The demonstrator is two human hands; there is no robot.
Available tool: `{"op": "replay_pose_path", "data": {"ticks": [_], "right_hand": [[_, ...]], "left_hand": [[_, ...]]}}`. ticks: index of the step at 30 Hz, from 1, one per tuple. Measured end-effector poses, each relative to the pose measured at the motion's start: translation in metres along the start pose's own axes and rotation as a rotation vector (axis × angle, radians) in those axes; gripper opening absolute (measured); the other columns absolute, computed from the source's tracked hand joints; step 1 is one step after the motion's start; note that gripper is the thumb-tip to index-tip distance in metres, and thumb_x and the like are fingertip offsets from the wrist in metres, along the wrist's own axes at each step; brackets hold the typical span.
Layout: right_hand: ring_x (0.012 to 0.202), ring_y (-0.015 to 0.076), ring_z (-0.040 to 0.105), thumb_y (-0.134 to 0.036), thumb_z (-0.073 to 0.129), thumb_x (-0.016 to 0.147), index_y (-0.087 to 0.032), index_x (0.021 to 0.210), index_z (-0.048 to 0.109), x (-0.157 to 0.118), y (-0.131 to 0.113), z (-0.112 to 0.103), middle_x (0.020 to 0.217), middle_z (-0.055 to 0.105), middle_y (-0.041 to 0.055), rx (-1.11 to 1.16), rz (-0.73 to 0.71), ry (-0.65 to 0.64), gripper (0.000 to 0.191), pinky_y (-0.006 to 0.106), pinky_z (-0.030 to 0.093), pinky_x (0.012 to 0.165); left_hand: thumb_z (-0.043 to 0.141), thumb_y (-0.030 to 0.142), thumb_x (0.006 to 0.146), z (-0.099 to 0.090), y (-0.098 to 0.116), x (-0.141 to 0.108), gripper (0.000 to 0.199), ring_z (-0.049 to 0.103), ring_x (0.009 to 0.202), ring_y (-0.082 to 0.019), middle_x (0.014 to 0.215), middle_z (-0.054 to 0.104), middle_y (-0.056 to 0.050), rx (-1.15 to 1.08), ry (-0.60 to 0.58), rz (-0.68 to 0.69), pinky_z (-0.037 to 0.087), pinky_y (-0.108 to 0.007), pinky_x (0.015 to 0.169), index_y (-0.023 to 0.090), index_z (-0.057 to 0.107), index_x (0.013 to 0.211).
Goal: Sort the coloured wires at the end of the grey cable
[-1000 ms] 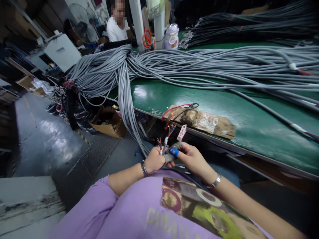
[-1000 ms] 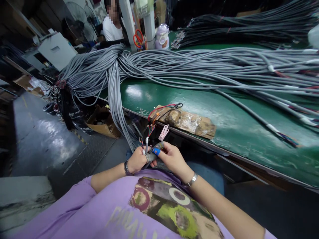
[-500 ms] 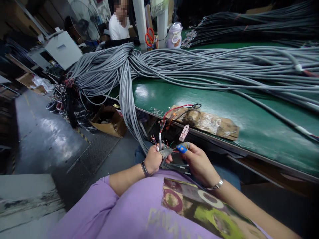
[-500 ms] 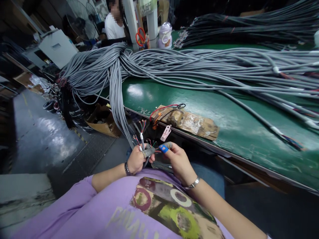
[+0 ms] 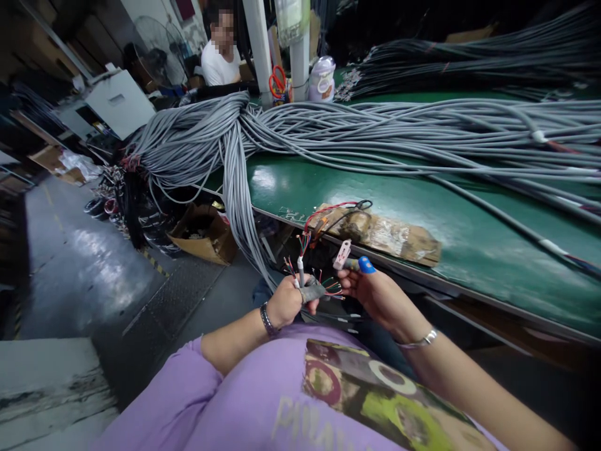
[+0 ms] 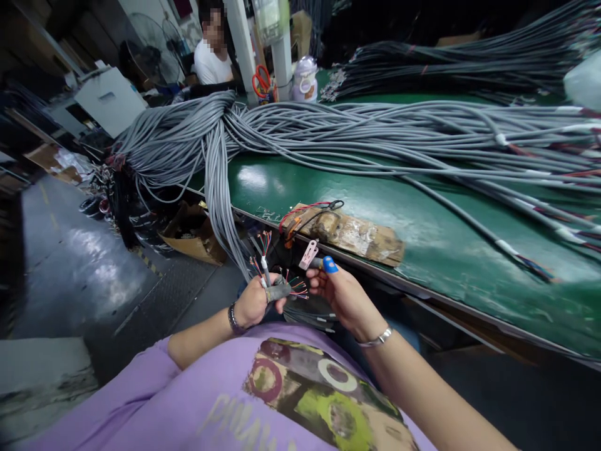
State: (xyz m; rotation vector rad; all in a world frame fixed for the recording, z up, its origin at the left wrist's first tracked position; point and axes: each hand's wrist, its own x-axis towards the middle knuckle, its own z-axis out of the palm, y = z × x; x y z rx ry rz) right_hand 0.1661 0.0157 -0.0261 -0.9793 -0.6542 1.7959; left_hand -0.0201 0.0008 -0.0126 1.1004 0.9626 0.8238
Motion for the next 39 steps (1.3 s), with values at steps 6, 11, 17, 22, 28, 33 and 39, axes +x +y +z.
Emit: {"op": "replay_pose_path", "data": {"ticks": [6,11,17,22,28,33,39], "right_hand": [[0.055,0.0103,0.047,-0.061,0.074,0.066,-0.018,0.075,0.065,0.013,-0.014,0.015,0.068,0.060,0.0004,-0.070,-0.019,-0.129,0.045,0.024,0.041,0.051],[0.052,0.0120,0.043,-0.068,0.062,0.073,-0.020,0.062,0.061,0.014,-0.011,0.022,0.056,0.053,-0.0009,-0.320,-0.335,0.098,0.049,0.026,0.038,0.052],[0.055,0.0164,0.054,-0.076,0.065,0.062,-0.020,0.073,0.064,0.020,-0.009,0.027,0.064,0.062,0.0031,-0.019,-0.078,0.008,0.058,0.029,0.045,0.051],[0.053,0.0157,0.054,-0.071,0.068,0.064,-0.019,0.071,0.061,0.022,-0.009,0.028,0.061,0.061,0.0014,0.057,-0.062,-0.016,0.052,0.029,0.045,0.052],[0.048,0.0130,0.052,-0.065,0.075,0.061,-0.019,0.066,0.060,0.023,-0.007,0.029,0.057,0.058,-0.0008,0.149,-0.039,0.012,0.049,0.028,0.045,0.051],[0.047,0.0141,0.053,-0.066,0.072,0.064,-0.019,0.068,0.061,0.019,-0.011,0.031,0.053,0.057,-0.0010,0.076,-0.056,0.000,0.049,0.028,0.044,0.048],[0.043,0.0137,0.052,-0.066,0.072,0.064,-0.019,0.067,0.062,0.017,-0.014,0.034,0.053,0.057,-0.0001,0.078,-0.045,0.015,0.048,0.027,0.043,0.043]], "left_hand": [[0.074,0.053,0.061,-0.007,0.021,0.015,0.043,0.032,0.031,-0.005,0.038,0.044,0.005,-0.050,-0.184,-0.196,0.020,-0.020,0.034,0.015,0.053,0.059],[0.075,0.049,0.057,-0.010,0.031,0.029,0.040,0.032,0.029,-0.005,0.037,0.045,0.003,-0.047,-0.355,-0.262,0.019,-0.020,0.033,0.014,0.056,0.059],[0.073,0.043,0.053,-0.008,0.028,0.044,0.035,0.034,0.030,-0.006,0.038,0.045,0.003,-0.138,-0.367,-0.274,0.020,-0.019,0.033,0.014,0.057,0.062],[0.070,0.039,0.056,-0.005,0.022,0.048,0.031,0.034,0.029,-0.007,0.037,0.044,0.003,-0.177,-0.387,-0.285,0.019,-0.019,0.032,0.013,0.057,0.064],[0.072,0.037,0.056,-0.005,0.017,0.049,0.031,0.033,0.029,-0.006,0.039,0.043,0.004,-0.211,-0.363,-0.333,0.018,-0.019,0.033,0.013,0.055,0.066],[0.071,0.033,0.056,-0.005,0.019,0.052,0.028,0.032,0.029,-0.005,0.040,0.042,0.004,-0.251,-0.342,-0.358,0.018,-0.019,0.034,0.014,0.054,0.066],[0.070,0.034,0.061,-0.003,0.019,0.054,0.027,0.031,0.030,-0.004,0.043,0.044,0.004,-0.322,-0.328,-0.385,0.018,-0.018,0.033,0.014,0.052,0.065]]}}
